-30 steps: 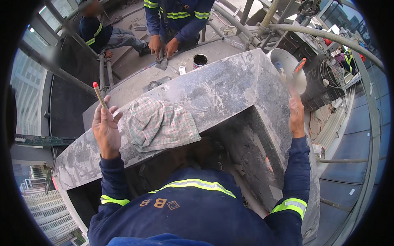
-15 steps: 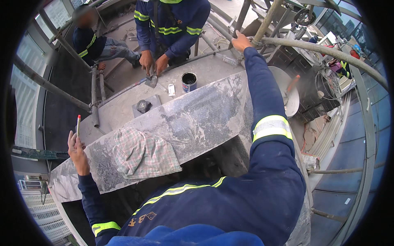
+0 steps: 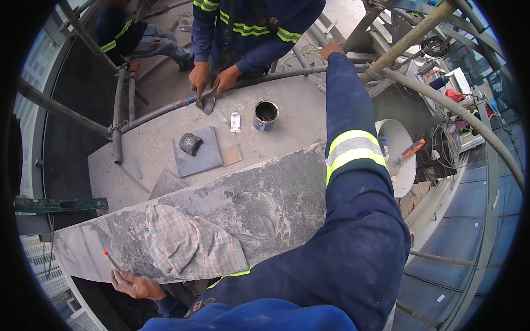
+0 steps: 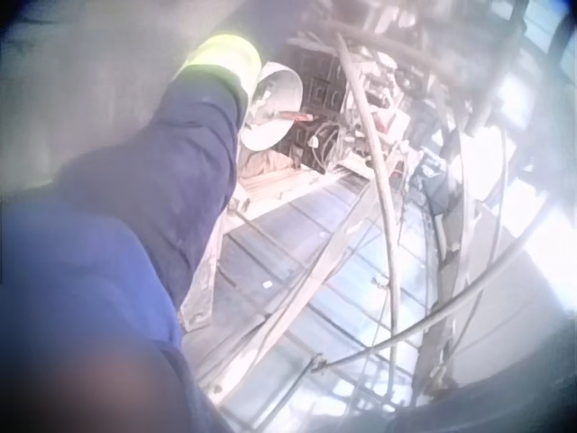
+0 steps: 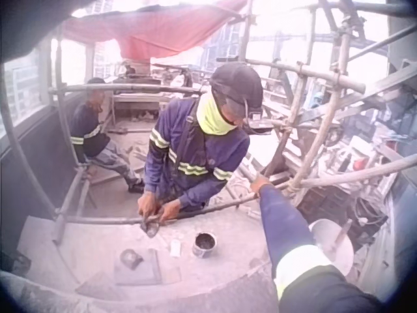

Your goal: The person fits a dark stone cladding piece into a curved recess on a building facade, repeatedly adjusting its position to align with the edges. The person then uses a red marker to draw alignment lines on the stone and uses a metal straightedge to guide the marking. The work occurs on scaffolding at height.

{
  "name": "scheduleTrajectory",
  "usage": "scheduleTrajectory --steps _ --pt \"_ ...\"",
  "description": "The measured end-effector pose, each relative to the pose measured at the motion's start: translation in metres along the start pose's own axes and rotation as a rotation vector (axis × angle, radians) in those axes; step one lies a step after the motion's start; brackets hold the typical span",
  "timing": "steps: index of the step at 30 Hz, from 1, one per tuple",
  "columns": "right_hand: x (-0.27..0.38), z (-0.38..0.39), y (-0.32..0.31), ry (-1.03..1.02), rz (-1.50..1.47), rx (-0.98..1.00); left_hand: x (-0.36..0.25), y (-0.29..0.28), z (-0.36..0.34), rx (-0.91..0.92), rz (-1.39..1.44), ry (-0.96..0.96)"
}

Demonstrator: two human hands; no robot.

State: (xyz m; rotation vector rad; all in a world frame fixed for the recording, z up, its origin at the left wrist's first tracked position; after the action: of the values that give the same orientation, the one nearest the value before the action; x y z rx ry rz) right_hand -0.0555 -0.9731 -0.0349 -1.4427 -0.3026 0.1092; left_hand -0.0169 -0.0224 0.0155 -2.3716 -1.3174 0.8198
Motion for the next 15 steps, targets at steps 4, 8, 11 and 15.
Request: scheduleTrajectory --steps 4,8,11,15 --pt "0.0 -0.018 -0.003 -0.021 0.007 -0.002 0.001 0.001 -0.002 0.012 -0.004 -0.01" --pt "0.0 -0.029 0.0 0.011 -0.033 0.052 -0.001 0.001 -0.002 0.024 -0.035 -0.024" --pt "0.0 -0.033 -0.003 0.003 0.029 0.015 0.001 0.003 -0.002 0.044 -0.037 -0.048" --pt "0.002 -0.027 -0.004 -0.009 -0.003 0.011 -0.004 0.003 -0.004 0.056 -0.054 -0.032"
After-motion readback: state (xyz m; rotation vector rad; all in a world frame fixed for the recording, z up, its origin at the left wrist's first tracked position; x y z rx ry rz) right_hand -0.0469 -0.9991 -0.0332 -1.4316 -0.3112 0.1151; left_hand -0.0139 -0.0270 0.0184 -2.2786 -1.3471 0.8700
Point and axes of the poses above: each hand's wrist, its own z-axis away from the middle knuckle, its own y-axis out of the palm, x = y × z, the point moved 9 cm from there along -z, towards the middle knuckle, and after that the axes turned 5 degrees about y, right-handed, at the moved point
